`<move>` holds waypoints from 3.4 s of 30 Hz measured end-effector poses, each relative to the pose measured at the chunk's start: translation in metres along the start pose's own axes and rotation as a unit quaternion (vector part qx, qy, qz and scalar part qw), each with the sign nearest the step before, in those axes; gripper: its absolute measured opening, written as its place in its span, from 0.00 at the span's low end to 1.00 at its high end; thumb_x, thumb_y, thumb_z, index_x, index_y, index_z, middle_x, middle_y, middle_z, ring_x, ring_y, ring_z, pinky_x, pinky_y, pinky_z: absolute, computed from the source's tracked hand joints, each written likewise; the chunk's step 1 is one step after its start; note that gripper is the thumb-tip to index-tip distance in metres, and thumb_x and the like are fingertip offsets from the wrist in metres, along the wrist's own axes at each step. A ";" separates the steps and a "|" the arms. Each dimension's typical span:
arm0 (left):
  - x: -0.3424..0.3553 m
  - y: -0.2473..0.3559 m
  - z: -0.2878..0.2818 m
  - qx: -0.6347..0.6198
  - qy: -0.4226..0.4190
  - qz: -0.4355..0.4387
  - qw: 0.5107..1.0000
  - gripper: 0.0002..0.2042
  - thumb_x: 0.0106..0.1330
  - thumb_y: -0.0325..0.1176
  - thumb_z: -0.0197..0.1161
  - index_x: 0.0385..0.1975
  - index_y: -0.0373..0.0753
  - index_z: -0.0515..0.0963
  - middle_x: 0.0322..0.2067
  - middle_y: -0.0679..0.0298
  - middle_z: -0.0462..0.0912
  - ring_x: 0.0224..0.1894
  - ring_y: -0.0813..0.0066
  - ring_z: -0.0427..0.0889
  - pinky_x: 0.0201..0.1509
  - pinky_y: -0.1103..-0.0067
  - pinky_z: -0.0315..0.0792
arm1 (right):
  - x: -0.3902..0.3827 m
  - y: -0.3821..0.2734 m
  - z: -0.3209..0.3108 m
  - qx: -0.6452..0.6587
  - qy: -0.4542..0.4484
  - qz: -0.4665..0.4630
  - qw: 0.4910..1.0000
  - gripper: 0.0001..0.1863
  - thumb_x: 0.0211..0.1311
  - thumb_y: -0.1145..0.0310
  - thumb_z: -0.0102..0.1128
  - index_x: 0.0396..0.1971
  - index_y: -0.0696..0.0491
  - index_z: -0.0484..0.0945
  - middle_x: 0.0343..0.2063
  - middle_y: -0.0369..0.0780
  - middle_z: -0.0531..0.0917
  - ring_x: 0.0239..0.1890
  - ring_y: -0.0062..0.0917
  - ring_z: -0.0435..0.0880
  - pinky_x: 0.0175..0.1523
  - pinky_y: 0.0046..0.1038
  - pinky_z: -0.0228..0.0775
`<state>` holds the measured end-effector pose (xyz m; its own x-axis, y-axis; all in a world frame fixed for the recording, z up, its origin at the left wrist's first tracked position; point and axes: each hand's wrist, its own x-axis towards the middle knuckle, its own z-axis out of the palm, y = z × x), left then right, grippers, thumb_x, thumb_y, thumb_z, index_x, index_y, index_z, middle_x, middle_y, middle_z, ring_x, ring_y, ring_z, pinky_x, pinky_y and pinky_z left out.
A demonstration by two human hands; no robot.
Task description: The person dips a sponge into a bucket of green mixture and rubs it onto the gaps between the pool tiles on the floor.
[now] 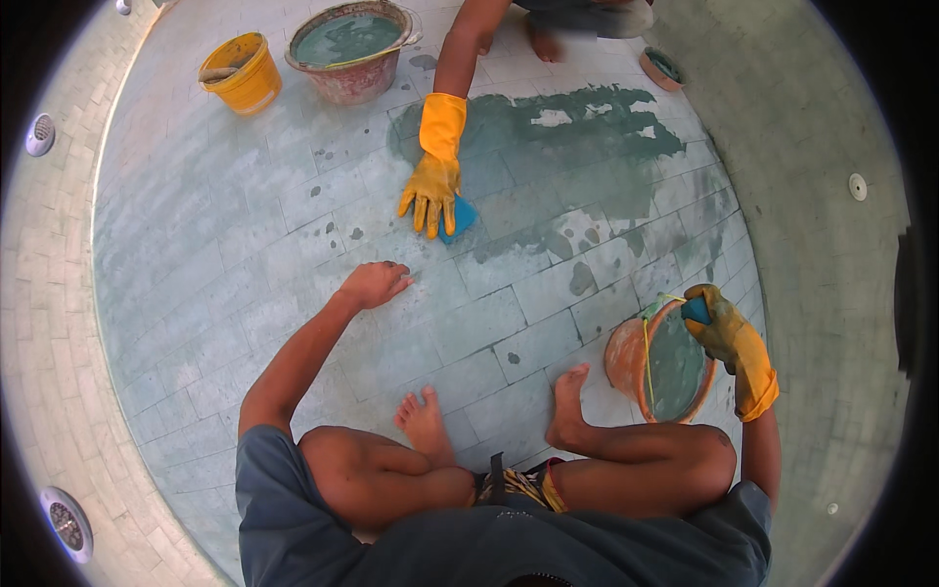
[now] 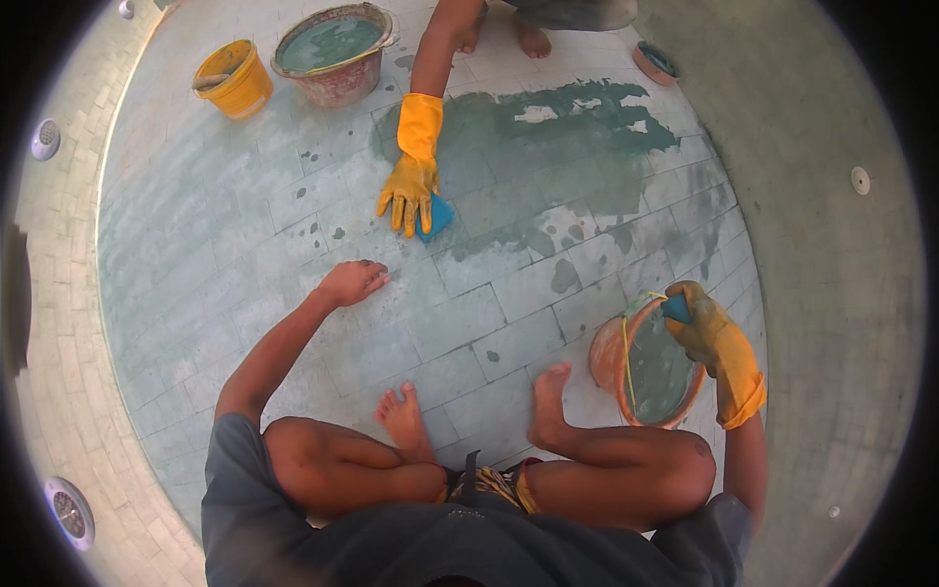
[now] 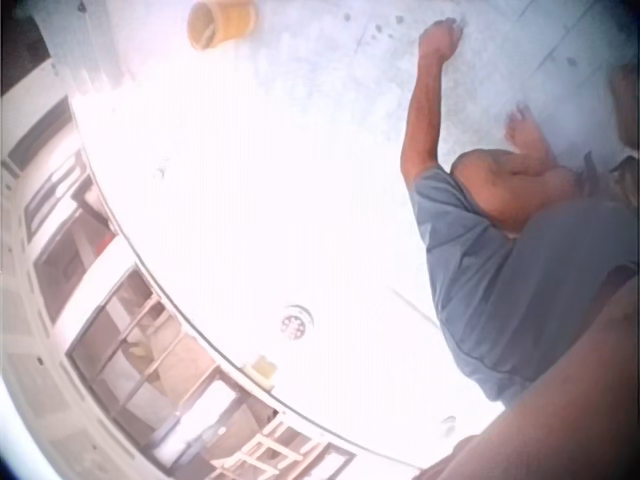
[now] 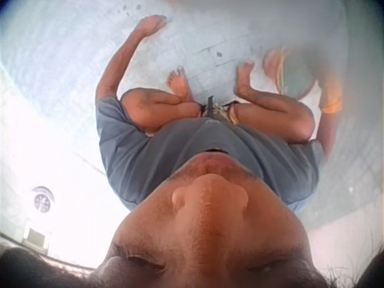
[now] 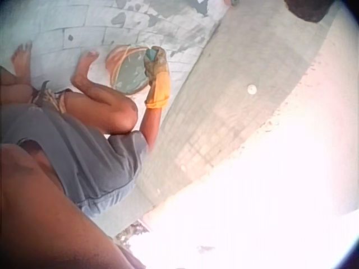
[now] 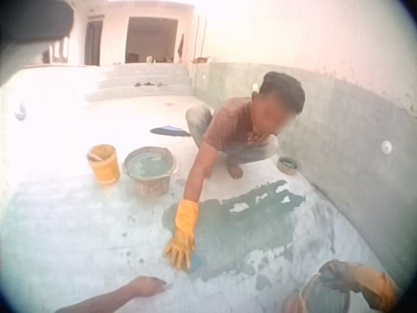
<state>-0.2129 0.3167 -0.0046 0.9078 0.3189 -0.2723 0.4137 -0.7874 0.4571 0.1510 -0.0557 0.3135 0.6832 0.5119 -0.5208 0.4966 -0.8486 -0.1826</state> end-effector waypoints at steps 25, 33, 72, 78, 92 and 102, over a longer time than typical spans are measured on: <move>-0.004 -0.021 0.018 -0.037 0.106 0.010 0.994 0.15 0.76 0.45 0.54 0.49 0.42 0.80 0.41 0.54 0.86 0.42 0.52 0.85 0.47 0.62 0.78 | 0.049 -0.098 0.071 -0.002 -0.195 -0.126 0.973 0.21 0.64 0.65 0.65 0.57 0.49 0.74 0.41 0.41 0.84 0.31 0.23 0.84 0.38 0.26 0.76; -0.001 -0.016 0.022 -0.028 0.123 0.006 0.992 0.15 0.76 0.44 0.54 0.50 0.41 0.80 0.42 0.55 0.86 0.43 0.53 0.84 0.49 0.63 0.77 | 0.027 -0.019 0.038 0.219 -0.093 -0.031 0.971 0.17 0.63 0.72 0.61 0.52 0.51 0.76 0.37 0.40 0.84 0.27 0.18 0.79 0.33 0.21 0.72; -0.022 -0.010 0.017 -0.016 0.111 -0.003 0.994 0.15 0.75 0.45 0.55 0.51 0.43 0.79 0.43 0.54 0.86 0.44 0.51 0.85 0.51 0.62 0.77 | 0.071 0.204 0.137 -0.075 0.012 0.020 0.997 0.27 0.72 0.41 0.51 0.34 0.50 0.87 0.20 0.39 0.84 0.22 0.28 0.81 0.32 0.36 0.76; -0.023 -0.008 0.015 -0.014 0.102 -0.006 0.995 0.15 0.75 0.45 0.55 0.52 0.43 0.80 0.43 0.54 0.86 0.44 0.51 0.85 0.51 0.63 0.77 | 0.062 0.171 0.124 0.005 0.000 0.028 1.000 0.24 0.70 0.44 0.58 0.30 0.52 0.85 0.18 0.36 0.82 0.18 0.22 0.78 0.25 0.31 0.71; -0.027 -0.017 0.019 0.002 0.107 0.002 0.994 0.15 0.75 0.44 0.56 0.51 0.42 0.79 0.42 0.54 0.86 0.43 0.51 0.85 0.49 0.63 0.78 | 0.048 0.145 0.110 0.053 0.023 0.032 0.998 0.21 0.71 0.47 0.59 0.36 0.53 0.82 0.27 0.40 0.84 0.26 0.25 0.81 0.29 0.31 0.73; -0.025 -0.017 0.018 0.007 0.114 0.016 0.993 0.15 0.75 0.44 0.56 0.50 0.41 0.80 0.41 0.53 0.86 0.41 0.51 0.85 0.47 0.62 0.78 | 0.030 0.141 0.091 0.070 0.013 0.050 0.996 0.19 0.70 0.49 0.60 0.41 0.53 0.80 0.33 0.40 0.83 0.31 0.26 0.81 0.32 0.30 0.74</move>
<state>-0.2442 0.3122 -0.0207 0.9133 0.4032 -0.0578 0.3845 -0.8064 0.4493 0.1930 -0.1724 0.1960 0.7393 0.4259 -0.5215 0.3473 -0.9047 -0.2466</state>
